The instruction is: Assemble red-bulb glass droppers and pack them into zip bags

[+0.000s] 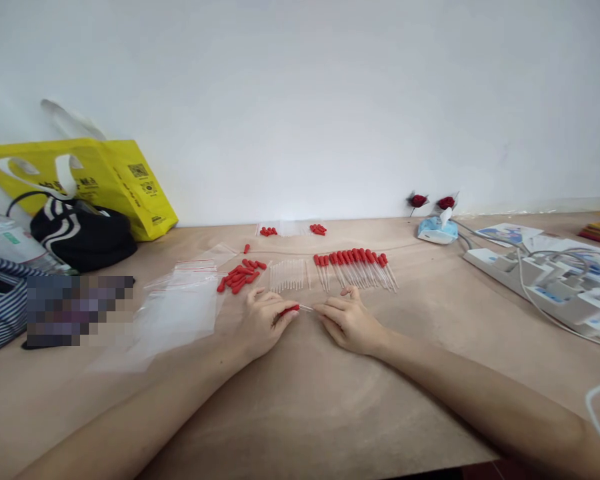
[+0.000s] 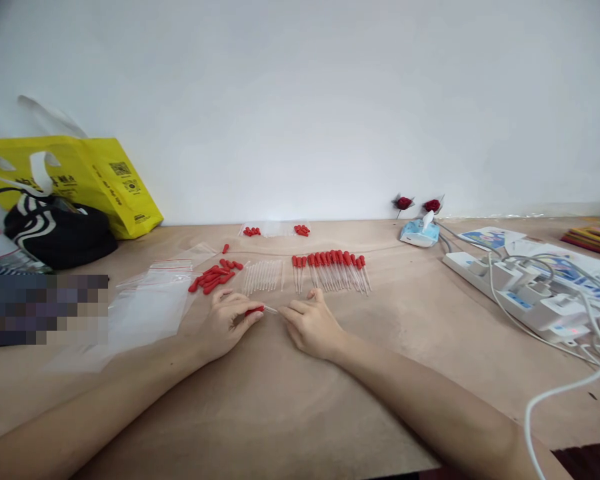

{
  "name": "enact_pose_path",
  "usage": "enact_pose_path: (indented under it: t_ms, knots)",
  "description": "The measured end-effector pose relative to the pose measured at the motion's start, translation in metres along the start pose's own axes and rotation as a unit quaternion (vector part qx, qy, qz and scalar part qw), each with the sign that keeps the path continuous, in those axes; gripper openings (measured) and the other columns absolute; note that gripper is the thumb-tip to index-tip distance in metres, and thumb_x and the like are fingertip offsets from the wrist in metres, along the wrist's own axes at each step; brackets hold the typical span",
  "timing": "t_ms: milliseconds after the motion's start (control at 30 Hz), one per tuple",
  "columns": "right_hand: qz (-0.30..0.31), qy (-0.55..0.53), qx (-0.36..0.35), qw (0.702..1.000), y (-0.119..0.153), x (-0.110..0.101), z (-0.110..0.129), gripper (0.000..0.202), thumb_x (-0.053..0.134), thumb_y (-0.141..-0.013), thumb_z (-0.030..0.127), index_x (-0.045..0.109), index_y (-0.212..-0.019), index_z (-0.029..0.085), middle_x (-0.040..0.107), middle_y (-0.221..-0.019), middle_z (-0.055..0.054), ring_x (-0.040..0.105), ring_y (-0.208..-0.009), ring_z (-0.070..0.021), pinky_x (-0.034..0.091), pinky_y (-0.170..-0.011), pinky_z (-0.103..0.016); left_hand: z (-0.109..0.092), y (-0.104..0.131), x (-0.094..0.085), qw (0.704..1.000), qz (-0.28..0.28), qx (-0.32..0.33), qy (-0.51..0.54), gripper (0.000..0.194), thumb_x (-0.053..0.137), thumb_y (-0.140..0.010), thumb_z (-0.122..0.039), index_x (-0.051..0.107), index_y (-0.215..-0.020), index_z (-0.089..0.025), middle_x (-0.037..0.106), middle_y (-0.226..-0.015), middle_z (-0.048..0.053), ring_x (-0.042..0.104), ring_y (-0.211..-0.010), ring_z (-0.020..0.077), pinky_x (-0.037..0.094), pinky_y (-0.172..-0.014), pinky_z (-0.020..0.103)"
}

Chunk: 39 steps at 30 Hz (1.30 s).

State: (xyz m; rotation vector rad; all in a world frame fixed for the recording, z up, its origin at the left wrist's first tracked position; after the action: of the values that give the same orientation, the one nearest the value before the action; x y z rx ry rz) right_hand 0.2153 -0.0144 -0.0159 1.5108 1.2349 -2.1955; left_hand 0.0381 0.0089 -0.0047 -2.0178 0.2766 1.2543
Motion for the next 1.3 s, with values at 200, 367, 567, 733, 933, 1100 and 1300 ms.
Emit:
enact_pose_path:
  t_ms: [200,367,567,733,933,1100,1300]
  knots:
    - [-0.002,0.015,-0.024,1.0,-0.002,0.0,0.004,0.025,0.04,-0.083,0.014,0.059,-0.1,0.015,0.06,-0.077,-0.004,0.047,-0.066,-0.0123,0.023,-0.068,-0.031,0.002,-0.001,0.0,0.998,-0.001,-0.035,0.046,0.015,0.048,-0.081,-0.029,0.063,-0.08,-0.023,0.067,-0.074,-0.002,0.059,-0.074,0.0155,0.025,-0.089,0.042]
    - [-0.01,0.028,-0.052,0.998,-0.001,-0.001,0.001,0.033,0.039,-0.079,0.008,0.06,-0.103,0.018,0.059,-0.072,-0.001,0.043,-0.058,-0.0097,0.02,-0.066,-0.031,-0.004,0.001,-0.003,0.999,0.013,0.003,0.036,0.016,0.046,-0.082,-0.026,0.061,-0.079,-0.023,0.067,-0.074,-0.002,0.058,-0.076,0.0159,0.022,-0.091,0.043]
    - [-0.019,0.037,-0.039,0.998,-0.002,-0.002,0.004,0.035,0.038,-0.075,0.005,0.061,-0.098,0.018,0.057,-0.069,0.0,0.043,-0.06,-0.0105,0.018,-0.064,-0.031,-0.014,0.001,-0.006,0.998,0.03,0.042,0.024,0.016,0.044,-0.081,-0.023,0.06,-0.079,-0.022,0.065,-0.072,-0.001,0.058,-0.074,0.015,0.022,-0.091,0.041]
    - [-0.018,-0.002,-0.007,1.0,-0.004,-0.001,0.01,0.026,0.038,-0.078,0.01,0.06,-0.09,0.017,0.059,-0.073,-0.002,0.043,-0.06,-0.0109,0.018,-0.064,-0.03,-0.015,0.001,-0.006,0.998,0.032,0.052,0.021,0.015,0.044,-0.08,-0.023,0.059,-0.076,-0.021,0.065,-0.071,-0.001,0.057,-0.074,0.0156,0.023,-0.091,0.04]
    - [0.012,-0.022,-0.004,1.0,-0.005,0.003,0.009,0.02,0.04,-0.083,0.015,0.058,-0.088,0.018,0.06,-0.074,-0.001,0.044,-0.061,-0.0105,0.018,-0.063,-0.029,-0.015,0.003,-0.003,0.997,0.042,0.067,0.02,0.017,0.043,-0.081,-0.026,0.059,-0.074,-0.022,0.064,-0.067,-0.001,0.056,-0.072,0.0152,0.022,-0.093,0.04]
    - [0.035,-0.037,-0.002,0.999,-0.007,0.005,0.006,0.021,0.038,-0.085,0.016,0.058,-0.089,0.017,0.061,-0.076,-0.002,0.046,-0.063,-0.0109,0.019,-0.065,-0.029,-0.014,0.002,-0.004,0.996,0.037,0.076,0.027,0.015,0.046,-0.081,-0.024,0.06,-0.075,-0.022,0.064,-0.068,-0.003,0.057,-0.072,0.0142,0.021,-0.092,0.04]
    - [0.029,0.035,-0.026,0.999,-0.011,-0.005,0.006,0.02,0.043,-0.085,0.027,0.062,-0.084,0.02,0.061,-0.076,-0.003,0.045,-0.075,-0.0153,0.019,-0.067,-0.031,-0.012,0.0,-0.003,0.996,0.046,0.062,0.034,0.012,0.051,-0.08,-0.026,0.062,-0.076,-0.023,0.065,-0.067,-0.004,0.058,-0.07,0.0144,0.02,-0.093,0.043]
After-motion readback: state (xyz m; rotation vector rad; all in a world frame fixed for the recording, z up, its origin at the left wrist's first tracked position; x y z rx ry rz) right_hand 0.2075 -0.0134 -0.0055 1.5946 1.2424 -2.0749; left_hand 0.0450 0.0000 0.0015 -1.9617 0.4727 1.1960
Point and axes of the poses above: each hand's wrist, its own y-axis away from the middle knuckle, its own x-axis out of the palm, z = x × y, the point moved 3 cm from there along -y, towards the middle knuckle
